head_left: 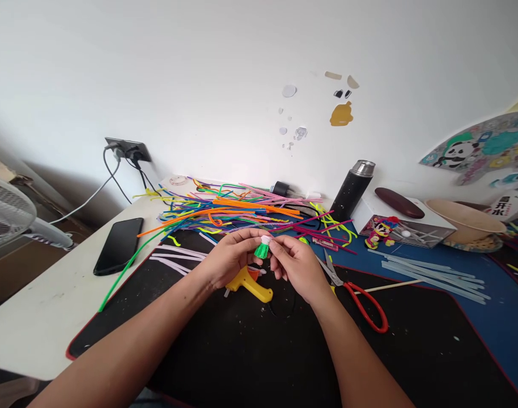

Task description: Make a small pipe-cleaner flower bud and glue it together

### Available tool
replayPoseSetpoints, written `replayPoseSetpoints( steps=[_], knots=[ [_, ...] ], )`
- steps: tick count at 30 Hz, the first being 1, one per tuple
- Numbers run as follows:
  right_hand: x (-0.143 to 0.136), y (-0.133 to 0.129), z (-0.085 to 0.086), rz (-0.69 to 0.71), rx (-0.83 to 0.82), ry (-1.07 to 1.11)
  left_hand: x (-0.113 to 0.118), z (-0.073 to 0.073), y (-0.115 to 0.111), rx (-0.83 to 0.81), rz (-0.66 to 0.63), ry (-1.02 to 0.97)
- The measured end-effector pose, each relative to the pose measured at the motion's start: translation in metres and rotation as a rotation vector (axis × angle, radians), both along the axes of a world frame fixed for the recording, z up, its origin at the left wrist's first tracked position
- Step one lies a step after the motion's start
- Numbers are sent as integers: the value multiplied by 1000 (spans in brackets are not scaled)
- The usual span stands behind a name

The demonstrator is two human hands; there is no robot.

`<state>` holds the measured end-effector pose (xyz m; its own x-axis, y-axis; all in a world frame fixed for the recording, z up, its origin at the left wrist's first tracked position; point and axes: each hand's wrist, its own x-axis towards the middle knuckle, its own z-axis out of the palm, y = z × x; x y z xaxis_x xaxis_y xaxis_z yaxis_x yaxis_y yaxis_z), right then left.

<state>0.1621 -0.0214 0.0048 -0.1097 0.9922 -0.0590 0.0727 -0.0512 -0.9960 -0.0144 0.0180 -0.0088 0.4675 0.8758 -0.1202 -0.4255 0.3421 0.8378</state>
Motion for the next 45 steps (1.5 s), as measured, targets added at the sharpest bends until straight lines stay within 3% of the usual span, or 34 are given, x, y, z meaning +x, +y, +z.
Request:
replayPoseSetpoints(
  steps=[10, 26, 45],
  knots=[
    [-1, 1, -2, 4, -13, 48, -1, 0, -1, -119, -66, -82],
    [-2, 1, -9, -93, 154, -97, 2, 3, -2, -28, 44, -28],
    [-1, 0, -12, -95, 198, -204, 4, 1, -3, -41, 44, -26]
  ],
)
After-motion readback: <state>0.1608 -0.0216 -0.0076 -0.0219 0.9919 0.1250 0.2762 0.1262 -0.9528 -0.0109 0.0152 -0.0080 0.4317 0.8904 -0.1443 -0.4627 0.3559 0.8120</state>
